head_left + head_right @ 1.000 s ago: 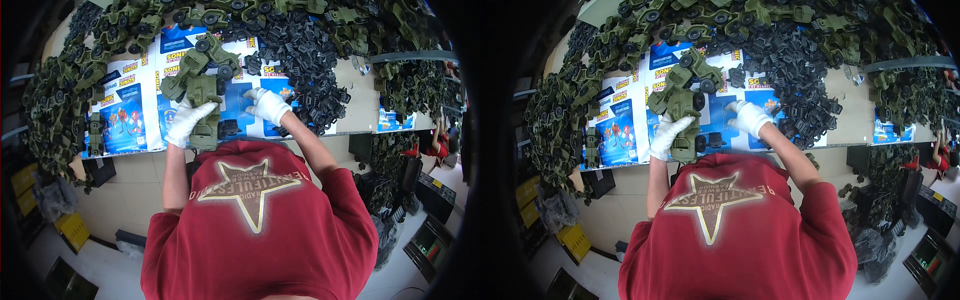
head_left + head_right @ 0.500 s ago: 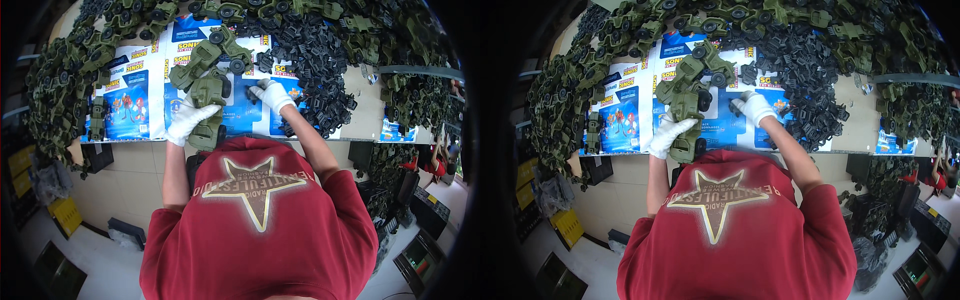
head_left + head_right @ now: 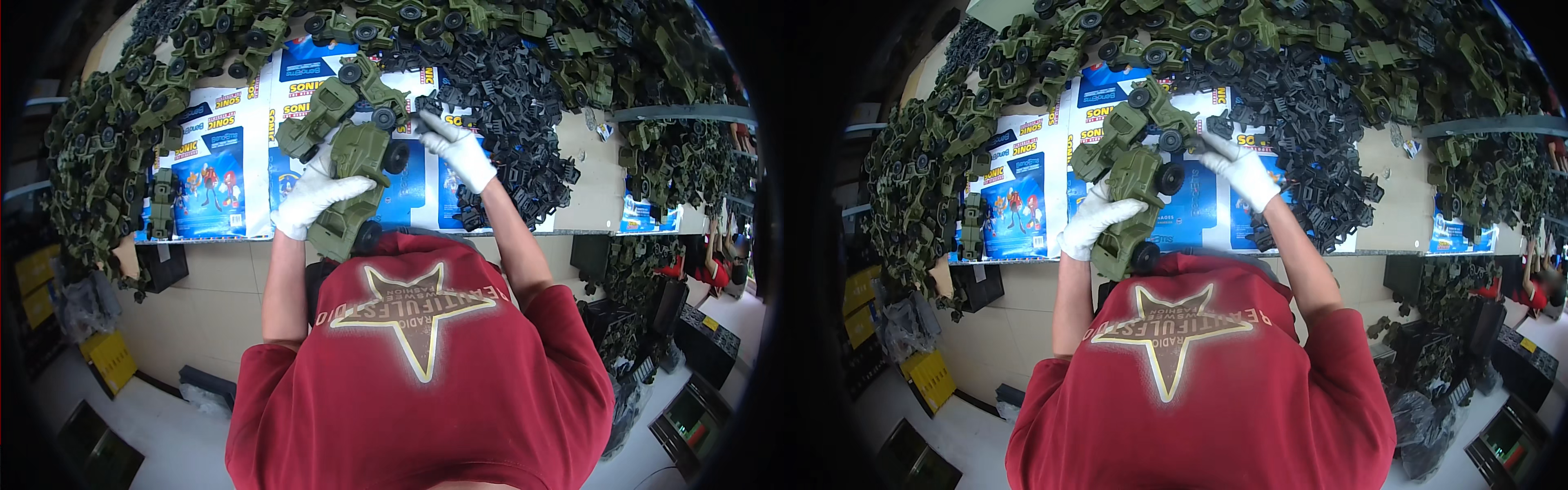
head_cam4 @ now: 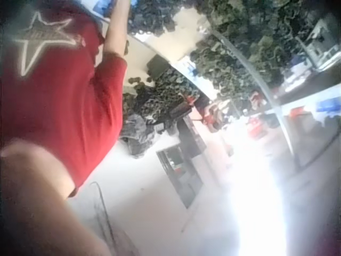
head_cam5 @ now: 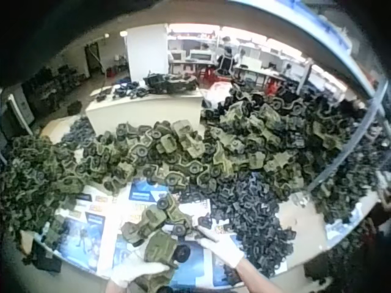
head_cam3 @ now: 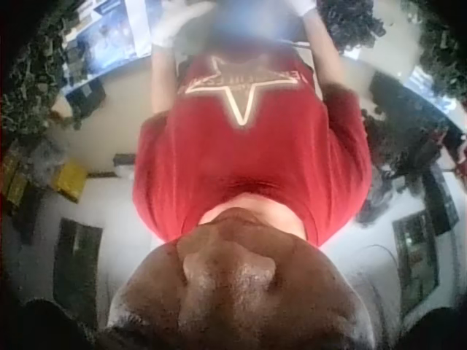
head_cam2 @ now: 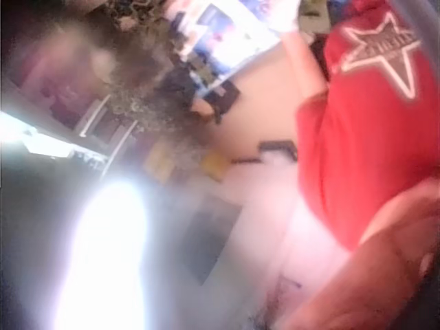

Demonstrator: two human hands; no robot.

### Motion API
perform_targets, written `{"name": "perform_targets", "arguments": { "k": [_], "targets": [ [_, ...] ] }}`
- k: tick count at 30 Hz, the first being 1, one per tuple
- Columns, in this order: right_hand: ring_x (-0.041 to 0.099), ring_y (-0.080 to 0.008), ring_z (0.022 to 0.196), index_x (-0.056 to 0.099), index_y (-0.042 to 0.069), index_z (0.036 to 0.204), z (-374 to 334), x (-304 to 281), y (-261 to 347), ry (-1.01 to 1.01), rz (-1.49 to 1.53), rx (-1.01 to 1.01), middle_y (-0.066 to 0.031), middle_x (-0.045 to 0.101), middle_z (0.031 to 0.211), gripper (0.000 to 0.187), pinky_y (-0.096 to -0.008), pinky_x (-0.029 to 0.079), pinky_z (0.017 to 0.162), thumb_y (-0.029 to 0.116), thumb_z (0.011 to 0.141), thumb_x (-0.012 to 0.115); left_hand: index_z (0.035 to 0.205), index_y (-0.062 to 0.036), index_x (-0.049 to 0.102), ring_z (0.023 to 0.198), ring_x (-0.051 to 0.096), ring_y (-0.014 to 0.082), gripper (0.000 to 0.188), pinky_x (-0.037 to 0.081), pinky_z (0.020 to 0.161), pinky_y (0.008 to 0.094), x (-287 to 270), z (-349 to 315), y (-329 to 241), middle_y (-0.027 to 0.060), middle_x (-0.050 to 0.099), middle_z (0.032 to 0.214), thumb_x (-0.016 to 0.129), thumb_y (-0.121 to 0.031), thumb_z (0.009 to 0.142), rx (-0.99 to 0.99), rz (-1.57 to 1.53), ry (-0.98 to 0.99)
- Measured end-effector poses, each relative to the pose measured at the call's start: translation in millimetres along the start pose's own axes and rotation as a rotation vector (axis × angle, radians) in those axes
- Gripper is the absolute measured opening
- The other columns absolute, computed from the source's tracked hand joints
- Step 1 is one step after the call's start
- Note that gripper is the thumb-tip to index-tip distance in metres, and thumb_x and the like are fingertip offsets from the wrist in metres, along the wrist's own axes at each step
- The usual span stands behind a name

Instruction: The person assembles plastic toy car components by hand, joining toy car bodies, toy car chassis, toy car wheels, and axles at a factory workbench.

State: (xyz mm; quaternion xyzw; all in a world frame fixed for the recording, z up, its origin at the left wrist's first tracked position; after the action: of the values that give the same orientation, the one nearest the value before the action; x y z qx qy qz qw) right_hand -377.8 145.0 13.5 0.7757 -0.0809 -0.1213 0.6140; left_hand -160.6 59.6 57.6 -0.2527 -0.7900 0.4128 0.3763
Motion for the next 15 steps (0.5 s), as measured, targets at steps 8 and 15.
{"name": "perform_targets", "arguments": {
  "k": [8,15],
  "targets": [
    [0.047,-0.0179,0.130,0.043,-0.005,0.142,-21,18,54,0.340,0.367,0.007,-0.0110,0.053,0.139,0.064,-0.0335,0.035,0.110,0.034,0.095,0.061,0.136,-0.0019,0.051,0.111,0.058,0.0150,0.069,0.046,0.097,0.0300,50,0,-30,0.0064,0.062,0.123,0.082,-0.012,0.075,-0.005,0.155,0.138],
    [0.041,-0.0193,0.135,0.047,-0.002,0.141,-21,19,39,0.345,0.494,0.023,-0.0132,0.050,0.143,0.063,-0.0324,0.029,0.114,0.038,0.094,0.062,0.133,-0.0015,0.053,0.110,0.059,0.0154,0.064,0.047,0.097,0.0305,52,-1,-25,0.0077,0.063,0.121,0.081,-0.010,0.076,-0.031,0.044,0.153]
  ]
}}
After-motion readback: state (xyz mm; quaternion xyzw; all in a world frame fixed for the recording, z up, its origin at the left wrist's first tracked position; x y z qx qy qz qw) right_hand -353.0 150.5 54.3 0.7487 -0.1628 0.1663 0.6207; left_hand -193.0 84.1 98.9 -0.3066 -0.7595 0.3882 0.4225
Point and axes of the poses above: each hand's wrist, its own z-axis towards the middle knuckle, its own x-axis out of the palm, y = z × x, the point moved 7 cm from there along z, towards the middle knuckle
